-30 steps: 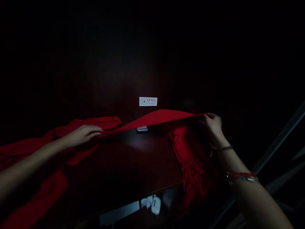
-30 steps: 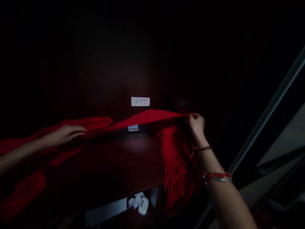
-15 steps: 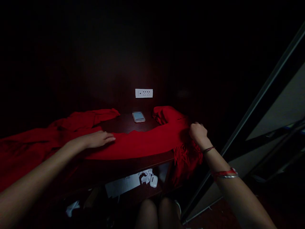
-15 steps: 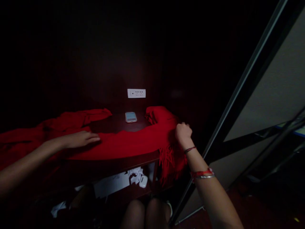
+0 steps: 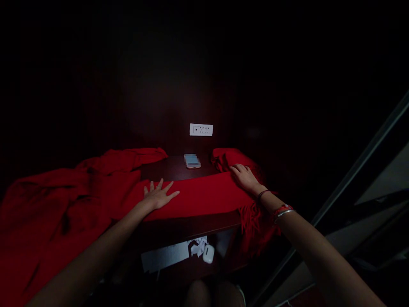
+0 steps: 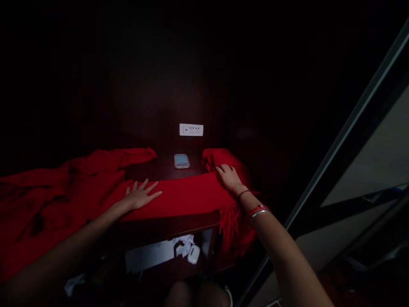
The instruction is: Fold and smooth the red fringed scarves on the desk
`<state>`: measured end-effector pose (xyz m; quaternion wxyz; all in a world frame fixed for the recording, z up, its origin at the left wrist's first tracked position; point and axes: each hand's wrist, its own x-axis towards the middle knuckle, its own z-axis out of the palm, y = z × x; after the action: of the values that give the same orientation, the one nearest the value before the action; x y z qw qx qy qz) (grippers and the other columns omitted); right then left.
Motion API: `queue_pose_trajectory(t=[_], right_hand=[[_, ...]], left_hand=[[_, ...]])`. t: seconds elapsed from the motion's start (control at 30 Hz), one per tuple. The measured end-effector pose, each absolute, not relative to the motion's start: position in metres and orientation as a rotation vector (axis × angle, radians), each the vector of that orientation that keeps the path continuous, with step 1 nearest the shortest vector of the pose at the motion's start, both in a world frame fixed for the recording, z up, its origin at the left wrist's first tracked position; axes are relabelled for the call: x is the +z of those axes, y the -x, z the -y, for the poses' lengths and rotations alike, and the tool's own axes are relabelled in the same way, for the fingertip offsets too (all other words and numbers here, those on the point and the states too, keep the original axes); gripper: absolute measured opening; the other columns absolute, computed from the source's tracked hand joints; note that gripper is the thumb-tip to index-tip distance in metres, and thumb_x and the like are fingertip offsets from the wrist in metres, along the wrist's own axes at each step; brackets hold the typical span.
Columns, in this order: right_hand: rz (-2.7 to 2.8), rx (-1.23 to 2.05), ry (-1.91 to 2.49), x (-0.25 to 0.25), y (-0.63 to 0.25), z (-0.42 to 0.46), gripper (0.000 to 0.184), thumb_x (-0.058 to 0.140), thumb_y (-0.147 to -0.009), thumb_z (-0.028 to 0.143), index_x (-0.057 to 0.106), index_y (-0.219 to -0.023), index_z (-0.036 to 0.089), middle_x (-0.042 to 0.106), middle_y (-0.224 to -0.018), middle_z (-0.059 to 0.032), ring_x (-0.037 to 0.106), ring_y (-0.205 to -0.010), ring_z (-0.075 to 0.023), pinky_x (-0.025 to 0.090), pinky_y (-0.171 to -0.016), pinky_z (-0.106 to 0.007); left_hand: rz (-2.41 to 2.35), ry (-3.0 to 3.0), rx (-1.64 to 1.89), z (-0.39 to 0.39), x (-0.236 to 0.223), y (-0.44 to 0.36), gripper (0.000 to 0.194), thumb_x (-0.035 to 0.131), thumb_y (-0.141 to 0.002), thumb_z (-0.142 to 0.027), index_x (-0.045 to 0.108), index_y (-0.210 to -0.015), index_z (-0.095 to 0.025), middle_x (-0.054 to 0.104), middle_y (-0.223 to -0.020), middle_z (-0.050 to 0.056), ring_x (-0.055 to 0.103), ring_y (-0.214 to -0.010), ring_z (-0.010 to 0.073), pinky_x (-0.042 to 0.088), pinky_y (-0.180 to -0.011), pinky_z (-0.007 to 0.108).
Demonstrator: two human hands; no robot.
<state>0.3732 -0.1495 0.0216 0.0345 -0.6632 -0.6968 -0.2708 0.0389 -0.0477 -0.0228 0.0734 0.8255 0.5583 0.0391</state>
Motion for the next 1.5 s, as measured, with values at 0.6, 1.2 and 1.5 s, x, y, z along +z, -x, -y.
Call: queue_pose_trajectory(t=[0.6, 1.2, 1.5], right_hand=[[2.141, -0.688, 1.954, 0.026, -0.3, 0.172, 0.032, 0.028, -0.083, 0.024, 0.045, -0.11, 0.016, 0.044, -0.111, -0.0129, 0.039, -0.1, -0.0225, 0.03, -0.082, -0.035], [2.341, 0.271, 1.964, -0.011, -0.21, 0.113, 0.055, 0.009, -0.082, 0.048, 0.014, -0.131, 0.023, 0.01, -0.137, -0.0056, 0.006, -0.124, -0.0217, 0.005, -0.097, -0.048], [2.109, -0.445, 2.406, 0.012, -0.357, 0.177, 0.048, 0.022, -0.083, 0.04, 0.024, -0.128, 0.022, 0.014, -0.137, -0.0021, 0.006, -0.124, -0.0243, 0.007, -0.096, -0.049]], left_hand=[[-1.667, -2.559, 0.129, 0.04, -0.029, -0.041, 0.074, 0.016, -0.065, -0.073, 0.018, -0.128, -0.033, 0.01, -0.137, 0.003, 0.006, -0.121, 0.0352, 0.012, -0.093, 0.052], [-1.603, -2.627, 0.068, 0.045, -0.024, -0.037, 0.066, 0.015, -0.076, -0.058, 0.016, -0.13, -0.021, 0.009, -0.136, 0.001, 0.008, -0.124, 0.0238, 0.012, -0.097, 0.047], [-1.585, -2.625, 0.102, 0.038, -0.029, -0.036, 0.066, 0.016, -0.075, -0.058, 0.017, -0.13, -0.022, 0.011, -0.136, 0.0, 0.01, -0.124, 0.0243, 0.013, -0.096, 0.048]])
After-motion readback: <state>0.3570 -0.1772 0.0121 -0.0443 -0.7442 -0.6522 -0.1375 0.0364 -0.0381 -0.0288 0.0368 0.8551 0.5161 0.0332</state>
